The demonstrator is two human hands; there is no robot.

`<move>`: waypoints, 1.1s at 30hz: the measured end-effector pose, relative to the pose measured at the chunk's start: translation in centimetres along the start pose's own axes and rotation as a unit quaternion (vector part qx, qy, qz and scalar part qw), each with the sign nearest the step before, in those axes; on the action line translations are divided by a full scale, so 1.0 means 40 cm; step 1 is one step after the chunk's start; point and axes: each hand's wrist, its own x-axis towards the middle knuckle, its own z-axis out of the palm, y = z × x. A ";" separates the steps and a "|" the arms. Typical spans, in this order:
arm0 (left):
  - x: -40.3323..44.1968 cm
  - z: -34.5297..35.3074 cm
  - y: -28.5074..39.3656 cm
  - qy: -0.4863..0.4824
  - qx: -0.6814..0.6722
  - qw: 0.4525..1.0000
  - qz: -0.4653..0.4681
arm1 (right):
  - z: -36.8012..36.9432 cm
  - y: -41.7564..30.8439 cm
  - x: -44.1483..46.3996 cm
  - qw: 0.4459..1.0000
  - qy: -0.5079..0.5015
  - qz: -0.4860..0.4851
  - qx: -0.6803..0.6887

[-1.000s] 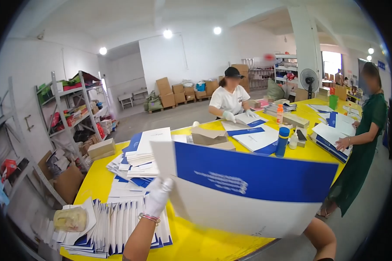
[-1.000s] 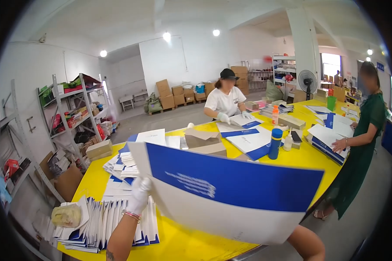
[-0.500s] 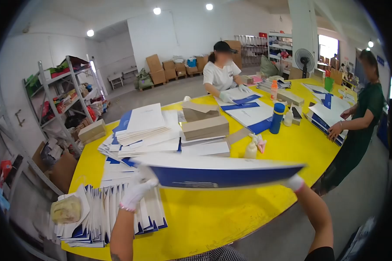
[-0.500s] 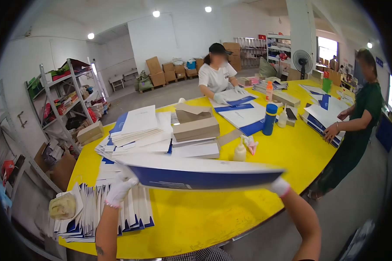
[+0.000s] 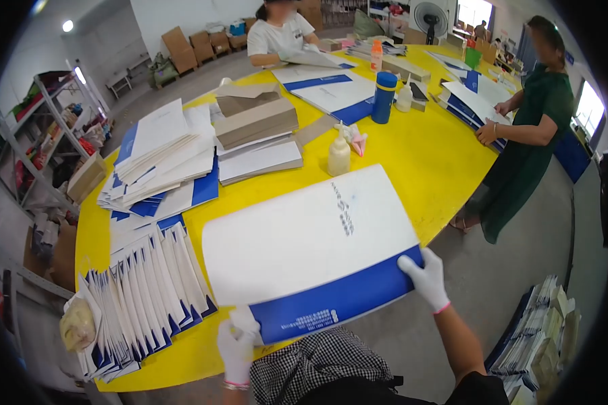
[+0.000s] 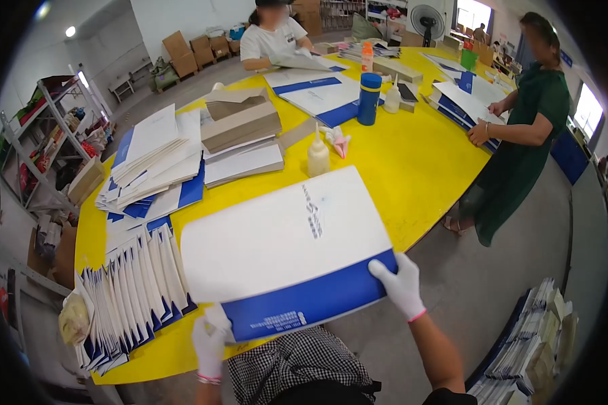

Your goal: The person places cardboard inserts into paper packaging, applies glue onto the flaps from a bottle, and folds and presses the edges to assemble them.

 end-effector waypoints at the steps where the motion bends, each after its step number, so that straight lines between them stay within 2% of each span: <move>1: -0.041 0.031 -0.031 0.089 0.054 0.995 -0.009 | 0.024 0.072 -0.012 1.000 0.009 -0.008 0.002; 2: -0.054 0.059 -0.039 0.175 0.107 0.979 -0.013 | 0.042 0.120 -0.021 1.000 0.021 -0.016 0.004; 3: -0.050 0.079 -0.009 0.168 0.110 0.980 -0.013 | 0.046 0.122 -0.028 0.999 0.005 -0.003 -0.044; 4: -0.047 0.094 0.024 0.225 0.313 0.909 0.156 | 0.050 0.120 -0.034 0.996 -0.014 0.010 -0.092; 5: -0.036 0.114 0.068 0.268 0.490 0.768 0.313 | 0.054 0.125 -0.030 0.994 -0.025 0.023 -0.100; 6: -0.014 0.146 0.127 0.095 0.521 0.789 0.312 | 0.053 0.124 -0.031 0.994 -0.027 0.025 -0.102; 7: 0.023 0.174 0.184 -0.078 0.535 0.786 0.300 | 0.048 0.118 -0.031 0.991 -0.045 0.027 -0.125; 9: 0.173 0.238 0.176 -0.212 0.460 0.788 0.350 | 0.037 0.148 -0.018 0.985 -0.058 -0.015 -0.161; 10: 0.238 0.268 0.167 -0.208 0.459 0.787 0.357 | 0.033 0.112 -0.005 0.985 -0.052 -0.021 -0.161; 12: 0.347 0.323 0.154 -0.182 0.504 0.765 0.358 | 0.015 0.011 0.001 0.900 -0.174 0.061 -0.395; 13: 0.377 0.341 0.140 -0.180 0.504 0.761 0.367 | 0.019 0.013 0.009 0.836 -0.134 -0.063 -0.529; 15: 0.411 0.370 0.112 -0.149 0.498 0.754 0.400 | 0.054 -0.084 0.088 0.785 0.008 -0.322 -0.529; 17: 0.433 0.376 0.129 -0.184 0.507 0.742 0.398 | 0.171 -0.083 0.209 0.848 -0.128 -0.377 -0.349; 19: 0.461 0.382 0.130 -0.209 0.516 0.730 0.396 | 0.297 0.019 0.332 0.764 -0.097 -0.470 -0.432; 20: 0.484 0.384 0.102 -0.180 0.505 0.742 0.403 | 0.315 0.029 0.374 0.763 -0.089 -0.471 -0.433; 22: 0.559 0.365 0.025 -0.153 0.497 0.751 0.407 | 0.338 0.039 0.438 0.868 -0.089 -0.266 -0.410; 23: 0.606 0.339 -0.018 -0.098 0.497 0.772 0.385 | 0.341 0.086 0.474 0.869 -0.093 -0.262 -0.410; 24: 0.632 0.320 -0.064 -0.043 0.492 0.789 0.365 | 0.323 0.144 0.517 0.868 -0.016 -0.263 -0.422; 25: 0.624 0.310 -0.061 -0.044 0.486 0.790 0.371 | 0.288 0.173 0.539 0.859 0.067 -0.265 -0.433; 27: 0.578 0.284 -0.029 -0.032 0.537 0.776 0.330 | 0.206 0.144 0.456 0.841 0.071 -0.267 -0.465; 28: 0.516 0.262 -0.025 -0.054 0.544 0.755 0.361 | 0.170 0.112 0.395 0.824 0.069 -0.271 -0.492; 29: 0.437 0.239 -0.018 -0.073 0.551 0.732 0.395 | 0.135 0.073 0.306 0.856 0.017 -0.199 -0.477; 30: 0.358 0.226 0.007 -0.109 0.528 0.751 0.381 | 0.104 0.040 0.212 0.880 -0.031 -0.124 -0.457; 31: 0.281 0.216 0.035 -0.148 0.506 0.767 0.366 | 0.083 0.023 0.140 0.902 -0.023 -0.080 -0.423; 32: 0.224 0.202 0.058 -0.154 0.532 0.748 0.365 | 0.073 0.019 0.084 0.923 -0.019 -0.033 -0.384; 33: 0.164 0.195 0.069 -0.100 0.477 0.782 0.388 | 0.072 0.020 0.055 0.923 -0.012 -0.028 -0.383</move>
